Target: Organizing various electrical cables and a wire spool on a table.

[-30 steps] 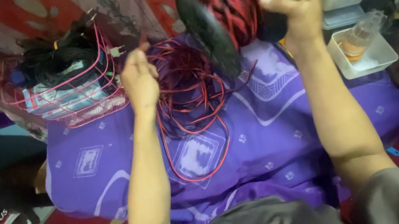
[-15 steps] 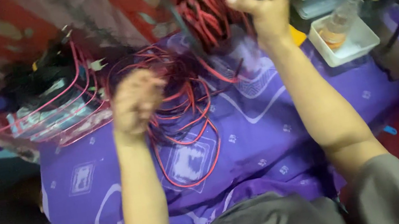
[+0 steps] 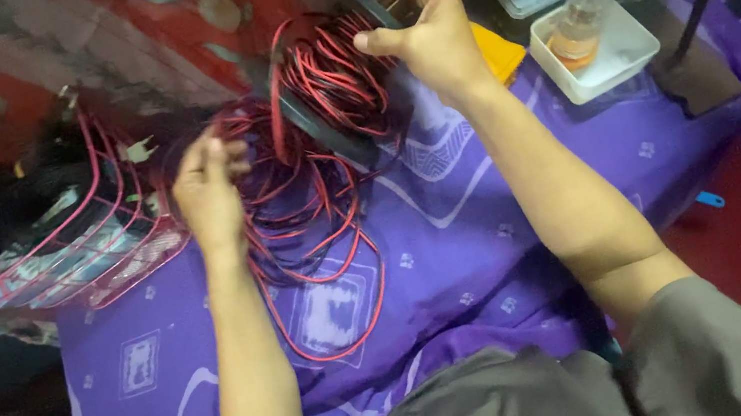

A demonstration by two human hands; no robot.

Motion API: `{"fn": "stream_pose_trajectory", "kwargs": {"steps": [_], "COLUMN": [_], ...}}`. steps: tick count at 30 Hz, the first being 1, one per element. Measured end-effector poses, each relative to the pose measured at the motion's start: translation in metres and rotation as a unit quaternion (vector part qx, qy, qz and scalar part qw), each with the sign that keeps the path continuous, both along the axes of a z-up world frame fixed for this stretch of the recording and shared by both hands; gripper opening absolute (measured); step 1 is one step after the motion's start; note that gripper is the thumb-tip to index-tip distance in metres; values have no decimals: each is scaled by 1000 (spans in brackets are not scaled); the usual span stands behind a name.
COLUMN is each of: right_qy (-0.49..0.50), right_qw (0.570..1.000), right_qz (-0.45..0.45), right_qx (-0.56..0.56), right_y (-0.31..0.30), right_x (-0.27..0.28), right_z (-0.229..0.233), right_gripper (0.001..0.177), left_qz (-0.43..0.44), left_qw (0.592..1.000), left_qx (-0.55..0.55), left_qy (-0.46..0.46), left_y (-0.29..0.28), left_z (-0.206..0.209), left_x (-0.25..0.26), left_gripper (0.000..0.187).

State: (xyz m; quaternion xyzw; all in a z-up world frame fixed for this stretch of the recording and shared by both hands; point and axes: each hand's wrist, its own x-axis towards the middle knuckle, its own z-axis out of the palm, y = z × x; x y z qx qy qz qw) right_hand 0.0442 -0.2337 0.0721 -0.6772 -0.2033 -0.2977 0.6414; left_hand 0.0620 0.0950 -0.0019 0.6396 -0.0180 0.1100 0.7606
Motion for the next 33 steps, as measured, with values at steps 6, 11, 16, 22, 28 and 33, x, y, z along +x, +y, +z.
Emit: {"fn": "stream_pose_trajectory", "kwargs": {"steps": [6, 11, 16, 22, 28, 33], "right_qy": [6, -10, 15, 18, 80, 44], "right_qw": [982, 973, 974, 969, 975, 967], "right_qz": [-149, -188, -181, -173, -143, -175], "right_qx": [-112, -134, -137, -175, -149, -181], "right_y": [-24, -36, -43, -69, -81, -71], "right_x": [-21, -42, -89, -125, -124, -123], "right_z": [-21, -39, -31, -23, -37, -38], "right_gripper": [44, 51, 49, 49, 50, 45], "left_qz": [138, 57, -41, -81, -53, -80], "left_qw": [872, 818, 734, 750, 774, 777], "left_qx": [380, 470, 541, 534, 486, 464], "left_qy": [-276, -327, -407, -382, -402, -418], "left_y": [-77, -141, -202, -251, -261, -246], "left_z": [56, 99, 94, 75, 56, 64], "left_x": [-62, -96, -89, -79, -74, -84], "left_gripper": [39, 38, 43, 44, 40, 51]}}
